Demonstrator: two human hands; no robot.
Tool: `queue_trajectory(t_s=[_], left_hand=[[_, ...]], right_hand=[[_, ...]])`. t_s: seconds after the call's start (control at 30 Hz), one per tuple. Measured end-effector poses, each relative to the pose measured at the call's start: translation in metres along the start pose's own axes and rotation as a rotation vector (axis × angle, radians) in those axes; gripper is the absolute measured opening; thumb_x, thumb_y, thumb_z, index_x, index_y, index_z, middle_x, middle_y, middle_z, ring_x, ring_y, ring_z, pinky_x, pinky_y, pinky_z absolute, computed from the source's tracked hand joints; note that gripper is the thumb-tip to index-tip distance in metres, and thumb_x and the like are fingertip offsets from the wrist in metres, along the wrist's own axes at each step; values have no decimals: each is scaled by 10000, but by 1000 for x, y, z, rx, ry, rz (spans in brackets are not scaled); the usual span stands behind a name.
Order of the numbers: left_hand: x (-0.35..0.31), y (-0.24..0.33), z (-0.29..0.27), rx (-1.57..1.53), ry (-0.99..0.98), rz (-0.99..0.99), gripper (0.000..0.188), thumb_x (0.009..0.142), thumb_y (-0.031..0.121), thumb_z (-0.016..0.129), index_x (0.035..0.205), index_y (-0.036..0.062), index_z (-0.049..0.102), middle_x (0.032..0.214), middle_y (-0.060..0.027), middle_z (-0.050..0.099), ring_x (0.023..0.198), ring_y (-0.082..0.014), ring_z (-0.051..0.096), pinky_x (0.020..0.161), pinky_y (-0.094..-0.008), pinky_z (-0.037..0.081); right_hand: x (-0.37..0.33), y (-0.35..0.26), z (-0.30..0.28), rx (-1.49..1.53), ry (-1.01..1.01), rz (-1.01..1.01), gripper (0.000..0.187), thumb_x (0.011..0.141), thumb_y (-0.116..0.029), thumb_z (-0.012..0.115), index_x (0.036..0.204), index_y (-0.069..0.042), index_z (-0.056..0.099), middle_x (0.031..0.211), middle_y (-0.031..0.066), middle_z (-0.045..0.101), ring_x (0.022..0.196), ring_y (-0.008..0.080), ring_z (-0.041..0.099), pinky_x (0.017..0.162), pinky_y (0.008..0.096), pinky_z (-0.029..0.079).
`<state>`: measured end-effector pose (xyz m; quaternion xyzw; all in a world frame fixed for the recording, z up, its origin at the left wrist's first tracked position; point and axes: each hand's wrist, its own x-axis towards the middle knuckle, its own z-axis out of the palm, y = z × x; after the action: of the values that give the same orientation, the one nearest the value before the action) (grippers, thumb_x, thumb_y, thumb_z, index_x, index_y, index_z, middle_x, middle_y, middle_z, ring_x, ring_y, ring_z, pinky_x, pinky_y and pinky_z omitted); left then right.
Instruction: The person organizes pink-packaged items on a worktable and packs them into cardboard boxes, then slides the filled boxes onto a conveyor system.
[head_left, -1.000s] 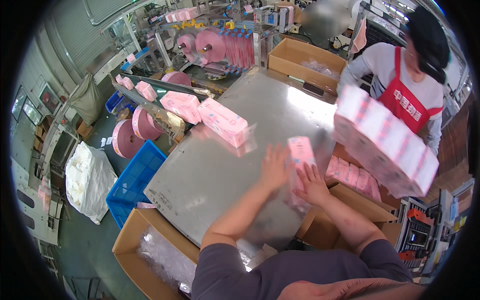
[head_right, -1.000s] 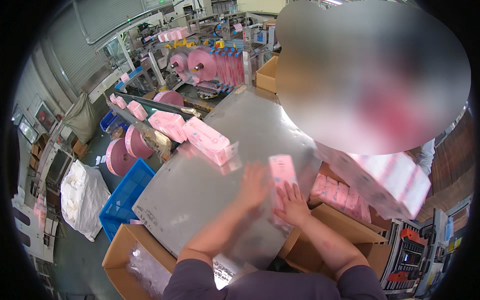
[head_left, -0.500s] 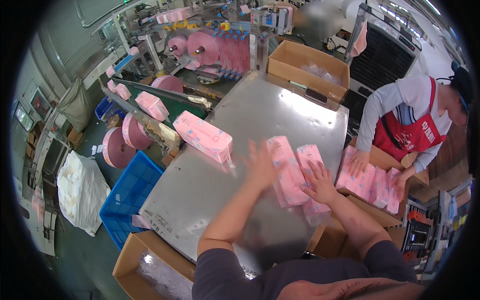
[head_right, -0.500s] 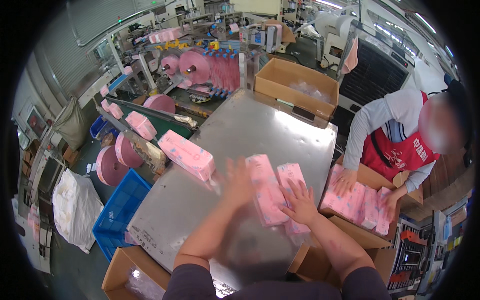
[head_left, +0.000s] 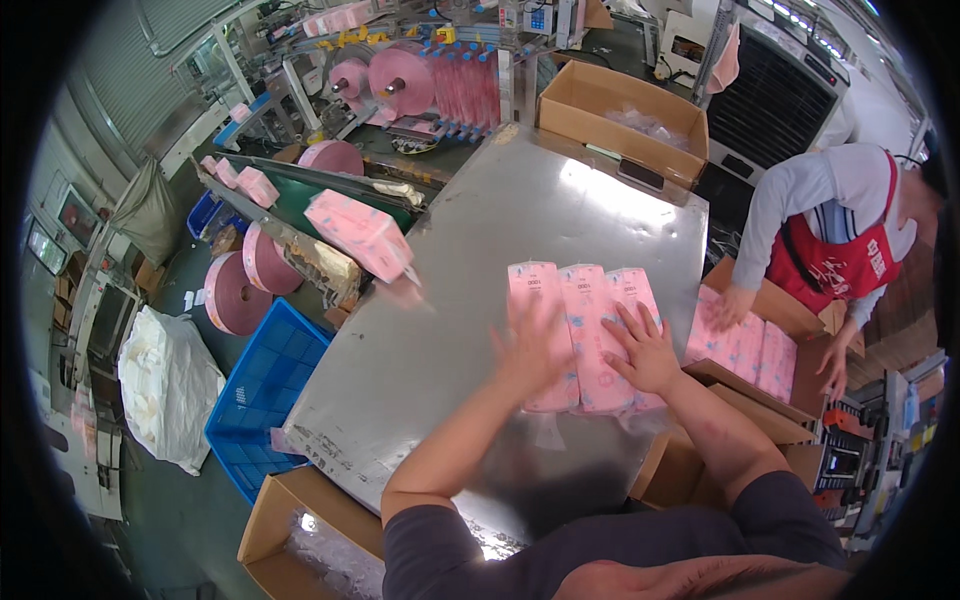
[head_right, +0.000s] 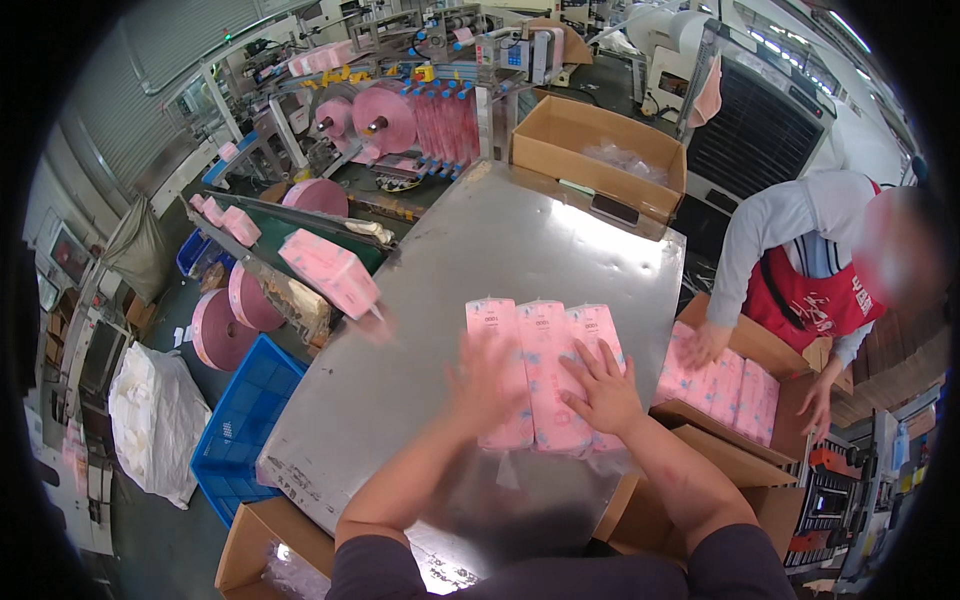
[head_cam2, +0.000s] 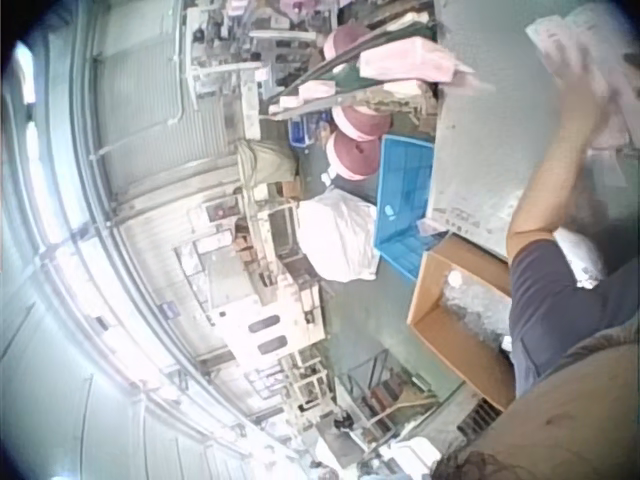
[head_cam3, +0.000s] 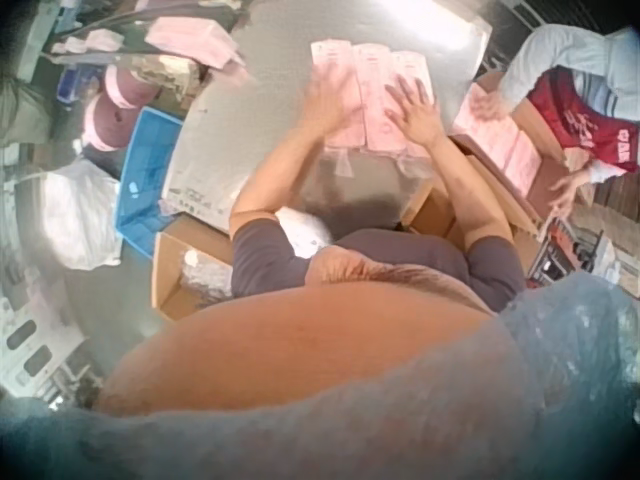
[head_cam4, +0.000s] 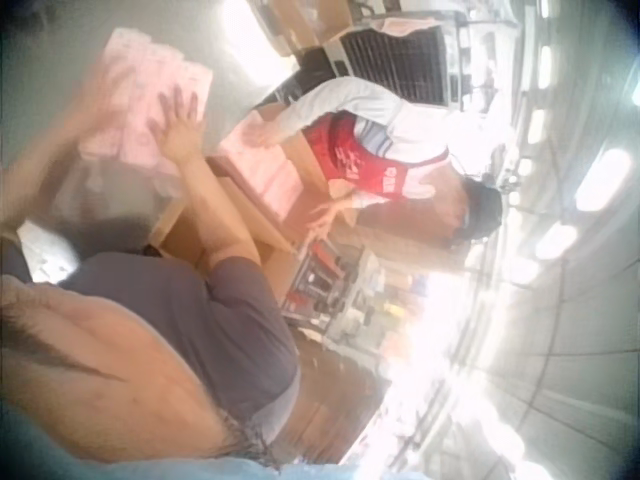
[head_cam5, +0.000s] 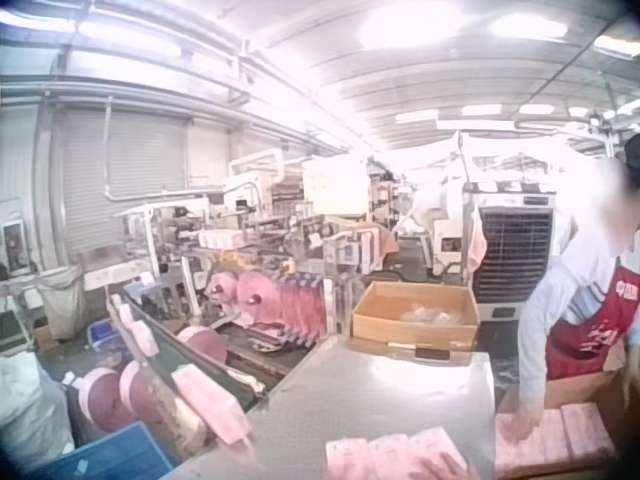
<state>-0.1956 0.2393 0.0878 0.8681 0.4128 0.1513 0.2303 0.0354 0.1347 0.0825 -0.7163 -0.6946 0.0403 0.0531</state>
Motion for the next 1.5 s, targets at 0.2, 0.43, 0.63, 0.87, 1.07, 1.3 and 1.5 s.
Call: queue_trajectory(t_s=[0.2,0.43,0.63,0.87,1.07,1.3,1.5], left_hand=[[86,-161,-74,229,359,-501,736,912,598,520,1483,154,388,1565,-231,233,1466,-474,80,1089,-746,83],[10,-97,-4,86,125,-20,509,917,522,582,1110,54,628,1429,-276,413,1427,-455,241,1145,-644,138],[-93,-5,-1,191,-1,-37,519,873,471,640,1241,112,568,1499,-185,355,1417,-507,229,985,-679,376],[-184,45,11,196,-144,-84,710,888,535,587,1492,222,382,1556,-203,258,1459,-499,104,974,-811,213],[-127,20,-48,273,55,-220,899,831,615,631,1542,189,283,1593,-210,159,1469,-492,47,992,-829,126],[64,-94,-85,228,379,-434,815,890,660,510,1521,175,338,1611,-187,120,1487,-443,26,1054,-784,103],[55,-163,-57,322,190,-287,512,948,533,501,1175,95,641,1517,-276,301,1430,-504,162,1144,-617,191]], right_hand=[[7,-13,-7,41,-29,-21,623,937,-584,472,1488,-307,382,1609,-14,249,1486,333,181,1110,692,165],[10,6,-5,5,-76,9,629,944,-562,472,1504,-302,354,1619,-18,221,1490,336,167,1105,675,197],[-13,5,-2,27,-89,-77,620,940,-552,481,1485,-269,391,1601,-6,266,1473,388,181,1054,700,235],[-115,-9,-10,1,-185,-99,650,923,-584,481,1484,-264,400,1592,-8,284,1475,401,165,1073,737,134],[-116,-16,-20,10,-217,-55,666,911,-610,478,1483,-278,403,1603,-21,257,1491,360,138,1106,731,58],[-115,-14,-15,17,-204,-80,668,904,-615,486,1483,-293,403,1607,-30,249,1494,352,137,1123,703,84],[-116,-3,-20,147,-106,-63,618,913,-515,546,1477,-302,409,1587,73,282,1483,357,168,1091,714,191]])
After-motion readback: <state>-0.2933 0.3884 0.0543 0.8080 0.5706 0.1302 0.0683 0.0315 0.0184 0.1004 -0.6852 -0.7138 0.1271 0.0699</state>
